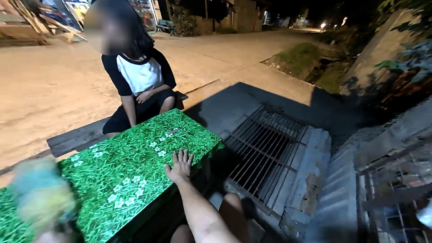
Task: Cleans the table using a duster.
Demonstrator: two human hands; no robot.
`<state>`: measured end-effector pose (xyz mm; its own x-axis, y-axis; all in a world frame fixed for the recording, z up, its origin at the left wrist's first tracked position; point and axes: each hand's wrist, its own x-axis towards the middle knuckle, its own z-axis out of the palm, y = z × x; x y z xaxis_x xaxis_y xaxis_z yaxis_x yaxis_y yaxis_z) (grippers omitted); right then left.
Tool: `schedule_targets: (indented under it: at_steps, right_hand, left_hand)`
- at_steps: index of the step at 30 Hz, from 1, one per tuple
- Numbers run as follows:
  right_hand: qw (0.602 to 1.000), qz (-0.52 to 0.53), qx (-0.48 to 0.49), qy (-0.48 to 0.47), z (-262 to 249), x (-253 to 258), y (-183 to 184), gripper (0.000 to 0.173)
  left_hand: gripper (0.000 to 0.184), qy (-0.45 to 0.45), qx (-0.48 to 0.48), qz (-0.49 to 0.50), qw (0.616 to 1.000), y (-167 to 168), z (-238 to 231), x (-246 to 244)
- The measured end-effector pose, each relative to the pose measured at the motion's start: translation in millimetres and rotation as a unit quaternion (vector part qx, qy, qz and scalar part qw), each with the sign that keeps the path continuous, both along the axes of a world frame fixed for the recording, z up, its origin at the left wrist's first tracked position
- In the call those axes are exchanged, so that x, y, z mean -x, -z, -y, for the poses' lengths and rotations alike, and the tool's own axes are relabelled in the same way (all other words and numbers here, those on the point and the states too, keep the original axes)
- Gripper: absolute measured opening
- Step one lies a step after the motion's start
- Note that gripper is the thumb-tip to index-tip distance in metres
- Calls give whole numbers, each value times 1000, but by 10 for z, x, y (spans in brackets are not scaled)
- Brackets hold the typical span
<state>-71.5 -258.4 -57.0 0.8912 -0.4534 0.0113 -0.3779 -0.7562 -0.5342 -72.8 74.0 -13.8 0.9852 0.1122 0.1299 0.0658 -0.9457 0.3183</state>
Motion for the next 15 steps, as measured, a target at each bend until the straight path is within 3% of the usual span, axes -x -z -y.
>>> schedule_targets:
  at_steps: [2,5,6,8,10,11,13,15]
  right_hand:
    - [1000,1,3,0,-7,0,-8,73]
    - [1000,3,8,-3,15,5,-24,71]
    - [1000,2,9,-3,14,9,-25,71]
    - [1000,-1,16,0,11,4,-11,72]
    - [1000,-2,21,2,-3,-12,1,72]
    - [1000,1,24,5,-12,-22,7,72]
    - [1000,-1,27,7,-10,-37,-5,71]
    - [1000,-15,20,0,-4,-17,-65,69]
  left_hand:
    - [42,131,-1,-1,991,13,255,150]
    - [30,324,-55,13,944,56,285,75]
    - [29,323,-55,16,945,46,233,-13]
    - [31,219,-27,15,975,27,229,-177]
    - [38,108,3,19,994,-13,425,-247]
    - [40,101,10,13,995,-52,584,-218]
    - [35,196,-15,6,981,-57,859,-142]
    - [27,338,-60,25,939,10,946,-263]
